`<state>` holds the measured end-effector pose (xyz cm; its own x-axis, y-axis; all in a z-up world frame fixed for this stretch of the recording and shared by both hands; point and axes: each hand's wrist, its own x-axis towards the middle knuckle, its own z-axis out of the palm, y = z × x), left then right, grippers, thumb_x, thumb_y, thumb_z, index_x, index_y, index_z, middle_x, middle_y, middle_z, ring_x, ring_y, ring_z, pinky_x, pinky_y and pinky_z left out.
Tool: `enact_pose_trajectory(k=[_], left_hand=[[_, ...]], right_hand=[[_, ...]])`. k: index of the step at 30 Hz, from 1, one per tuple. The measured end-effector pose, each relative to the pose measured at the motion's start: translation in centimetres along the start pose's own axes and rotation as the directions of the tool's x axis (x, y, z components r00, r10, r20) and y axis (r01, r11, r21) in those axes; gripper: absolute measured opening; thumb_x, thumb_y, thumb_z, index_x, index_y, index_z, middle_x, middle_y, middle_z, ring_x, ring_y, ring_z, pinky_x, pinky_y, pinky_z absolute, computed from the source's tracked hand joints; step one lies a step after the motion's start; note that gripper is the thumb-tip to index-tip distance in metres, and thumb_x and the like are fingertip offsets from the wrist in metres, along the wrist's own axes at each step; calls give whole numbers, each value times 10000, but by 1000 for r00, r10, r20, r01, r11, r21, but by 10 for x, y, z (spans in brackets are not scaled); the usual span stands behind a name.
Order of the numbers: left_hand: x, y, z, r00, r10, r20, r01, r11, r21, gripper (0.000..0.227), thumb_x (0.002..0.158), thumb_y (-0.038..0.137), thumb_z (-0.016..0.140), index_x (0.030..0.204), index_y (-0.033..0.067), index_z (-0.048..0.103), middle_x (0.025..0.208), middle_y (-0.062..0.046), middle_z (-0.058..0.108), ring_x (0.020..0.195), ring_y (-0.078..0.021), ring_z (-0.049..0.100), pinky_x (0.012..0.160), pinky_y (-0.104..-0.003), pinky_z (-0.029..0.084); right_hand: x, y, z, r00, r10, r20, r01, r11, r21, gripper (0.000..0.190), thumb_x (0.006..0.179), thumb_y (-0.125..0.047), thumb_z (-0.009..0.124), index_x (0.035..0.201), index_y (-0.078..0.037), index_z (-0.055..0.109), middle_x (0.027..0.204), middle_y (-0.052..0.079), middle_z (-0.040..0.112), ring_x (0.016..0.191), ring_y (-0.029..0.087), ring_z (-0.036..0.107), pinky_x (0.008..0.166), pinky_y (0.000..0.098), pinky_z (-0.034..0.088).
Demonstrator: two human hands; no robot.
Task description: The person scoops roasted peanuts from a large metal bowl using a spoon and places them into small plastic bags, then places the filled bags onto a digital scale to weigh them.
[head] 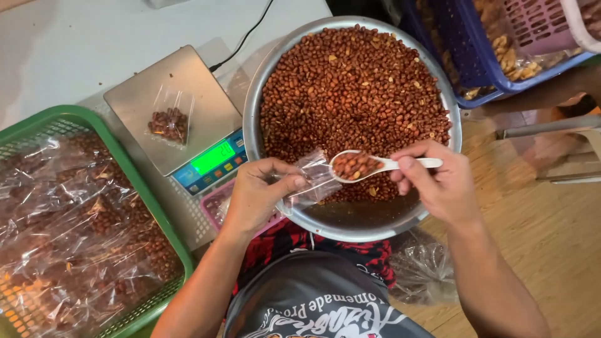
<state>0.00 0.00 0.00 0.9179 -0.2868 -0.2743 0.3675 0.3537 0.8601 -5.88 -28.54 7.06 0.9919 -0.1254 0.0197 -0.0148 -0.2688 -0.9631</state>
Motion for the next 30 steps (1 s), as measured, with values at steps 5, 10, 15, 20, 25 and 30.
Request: enact_pose_trajectory(k=[5, 10, 15, 20, 25, 30], left_hand=[[-4, 27, 14, 979, 4, 202, -74, 938, 339, 340, 784, 141, 882, 1078, 7, 774, 930, -178, 782, 864, -236, 692, 718, -370, 594], [0, 6, 21, 935, 35, 352, -179, 905, 386, 592, 758, 107, 888, 1300, -6, 679, 1214, -215, 743, 1196, -399, 668, 997, -499, 548], [-1, -5, 9, 948, 10, 320, -47, 993, 108, 342, 981, 333, 650, 1208, 88, 727, 1256, -74, 718, 1085, -135, 672, 806, -273, 615], [49, 21, -88, 824, 545, 154, -368, 308, 878, 221, 983, 246, 642, 1099, 58, 657, 1143, -138, 631, 1008, -303, 591, 871, -452, 457], [123, 74, -181, 958, 285, 2, -63, 203, 977, 432, 1035, 432, 563, 1037, 89, 825, 1318, -103, 553, 1251, -361, 353, 1018, -563, 334], [108, 83, -192, 778, 585, 229, -459, 280, 843, 212, 918, 84, 808, 1079, -22, 718, 1118, -146, 647, 1047, -299, 648, 943, -392, 484]], right_hand=[[10, -16, 28, 968, -206, 145, 232, 953, -197, 183, 985, -107, 658, 974, 55, 743, 658, 177, 704, 502, 194, 669, 499, 298, 575], [1, -18, 34, 553, -716, 426, 818, 368, -443, 244, 1048, -96, 559, 1044, -31, 794, 964, 177, 712, 790, 344, 712, 691, 448, 618], [-33, 21, -24, 863, -491, 118, 427, 585, -690, 359, 784, 106, 594, 985, -111, 797, 1114, 97, 761, 951, 249, 703, 851, 329, 550], [-27, 25, 2, 823, -568, -8, 484, 708, -513, 77, 1149, 50, 636, 1145, 127, 640, 1040, 266, 697, 965, 376, 701, 979, 464, 583], [-32, 27, 26, 942, -335, 15, 321, 886, -334, 116, 1086, 88, 610, 1165, 170, 630, 1046, 306, 671, 830, 322, 713, 813, 379, 616], [-28, 24, 43, 995, 95, -13, -92, 919, -383, 161, 1057, -69, 629, 1155, 33, 705, 898, 172, 753, 727, 192, 728, 703, 275, 598]])
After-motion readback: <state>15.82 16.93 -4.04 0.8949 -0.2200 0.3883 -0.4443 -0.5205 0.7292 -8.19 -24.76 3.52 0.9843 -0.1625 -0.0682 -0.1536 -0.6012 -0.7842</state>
